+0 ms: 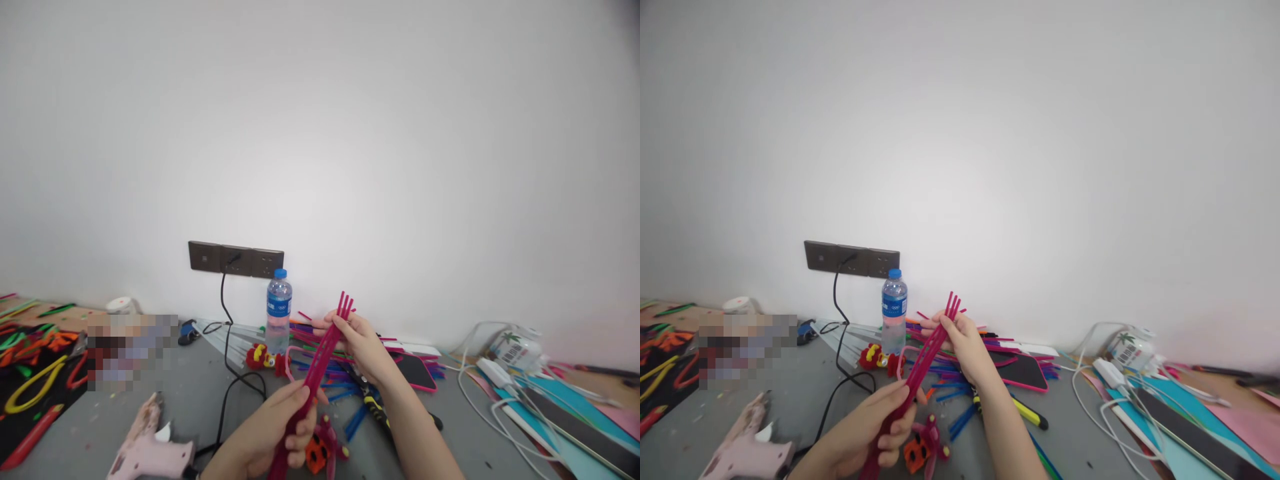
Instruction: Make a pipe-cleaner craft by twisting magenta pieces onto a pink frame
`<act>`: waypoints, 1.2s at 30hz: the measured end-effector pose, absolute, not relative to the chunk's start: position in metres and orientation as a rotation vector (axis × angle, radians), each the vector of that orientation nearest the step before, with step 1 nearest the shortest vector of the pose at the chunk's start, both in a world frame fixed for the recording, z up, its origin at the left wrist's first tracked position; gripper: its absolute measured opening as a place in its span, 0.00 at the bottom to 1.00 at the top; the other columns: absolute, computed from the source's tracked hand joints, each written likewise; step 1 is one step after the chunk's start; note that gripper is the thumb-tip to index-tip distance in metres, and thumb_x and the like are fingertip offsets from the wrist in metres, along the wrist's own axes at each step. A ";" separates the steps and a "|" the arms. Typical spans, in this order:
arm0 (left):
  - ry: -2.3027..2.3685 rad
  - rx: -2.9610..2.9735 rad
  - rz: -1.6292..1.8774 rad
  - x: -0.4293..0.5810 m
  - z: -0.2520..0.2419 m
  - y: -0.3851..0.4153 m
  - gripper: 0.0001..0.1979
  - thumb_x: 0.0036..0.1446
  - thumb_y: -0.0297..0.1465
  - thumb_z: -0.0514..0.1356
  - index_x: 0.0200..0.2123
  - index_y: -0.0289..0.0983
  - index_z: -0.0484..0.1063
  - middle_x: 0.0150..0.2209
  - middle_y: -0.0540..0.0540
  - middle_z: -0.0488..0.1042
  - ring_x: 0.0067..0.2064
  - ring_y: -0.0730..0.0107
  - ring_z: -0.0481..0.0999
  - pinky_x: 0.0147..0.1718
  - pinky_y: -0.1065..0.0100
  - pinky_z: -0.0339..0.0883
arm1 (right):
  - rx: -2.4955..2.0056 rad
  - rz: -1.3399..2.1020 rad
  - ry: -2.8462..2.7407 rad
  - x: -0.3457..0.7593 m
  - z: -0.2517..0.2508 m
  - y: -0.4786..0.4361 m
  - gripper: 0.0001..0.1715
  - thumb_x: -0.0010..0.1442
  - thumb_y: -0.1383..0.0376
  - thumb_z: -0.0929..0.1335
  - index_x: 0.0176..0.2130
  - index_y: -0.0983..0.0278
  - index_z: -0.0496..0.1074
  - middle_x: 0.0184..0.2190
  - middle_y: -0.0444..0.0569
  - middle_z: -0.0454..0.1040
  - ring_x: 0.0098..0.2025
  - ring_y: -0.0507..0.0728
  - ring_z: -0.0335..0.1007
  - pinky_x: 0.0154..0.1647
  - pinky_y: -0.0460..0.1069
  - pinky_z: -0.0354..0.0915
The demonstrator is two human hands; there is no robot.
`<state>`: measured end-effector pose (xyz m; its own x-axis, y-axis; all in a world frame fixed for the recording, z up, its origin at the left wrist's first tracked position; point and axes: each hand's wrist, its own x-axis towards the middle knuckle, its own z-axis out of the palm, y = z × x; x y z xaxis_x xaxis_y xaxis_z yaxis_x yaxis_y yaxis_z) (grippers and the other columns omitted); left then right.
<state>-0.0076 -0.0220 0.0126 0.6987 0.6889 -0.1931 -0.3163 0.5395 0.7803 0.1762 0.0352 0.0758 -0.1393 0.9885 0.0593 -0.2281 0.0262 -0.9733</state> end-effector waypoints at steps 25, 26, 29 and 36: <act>0.689 0.817 0.672 -0.018 0.014 -0.014 0.23 0.48 0.53 0.63 0.31 0.41 0.61 0.13 0.65 0.50 0.15 0.83 0.35 0.14 0.75 0.31 | -1.457 0.109 -2.413 0.148 0.092 -0.012 0.44 0.53 0.73 0.60 0.67 0.57 0.49 0.70 0.48 0.44 0.71 0.67 0.30 0.62 0.76 0.32; 0.690 0.818 0.678 -0.019 0.015 -0.014 0.23 0.48 0.53 0.63 0.30 0.41 0.61 0.13 0.64 0.50 0.15 0.83 0.36 0.14 0.75 0.31 | -1.463 0.153 -2.467 0.145 0.094 -0.015 0.48 0.49 0.75 0.60 0.66 0.58 0.49 0.70 0.48 0.43 0.71 0.67 0.28 0.62 0.76 0.30; 0.677 0.830 0.689 -0.020 0.019 -0.015 0.23 0.48 0.53 0.63 0.28 0.40 0.61 0.14 0.64 0.50 0.15 0.83 0.36 0.13 0.75 0.31 | -1.458 0.220 -2.533 0.141 0.092 -0.016 0.43 0.44 0.79 0.60 0.59 0.58 0.62 0.66 0.50 0.57 0.70 0.66 0.37 0.61 0.77 0.24; 0.600 0.874 0.748 -0.023 0.023 -0.016 0.22 0.48 0.50 0.65 0.29 0.38 0.63 0.15 0.63 0.50 0.15 0.84 0.39 0.13 0.77 0.35 | -1.544 0.387 -2.349 0.148 0.085 0.002 0.17 0.54 0.77 0.59 0.39 0.64 0.69 0.32 0.50 0.76 0.35 0.58 0.71 0.47 0.55 0.61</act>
<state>-0.0228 -0.0158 0.0231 0.6014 0.7823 -0.1621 -0.3272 0.4263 0.8433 0.1479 0.0021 0.0845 -0.3758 0.9210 0.1025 0.8393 0.3851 -0.3836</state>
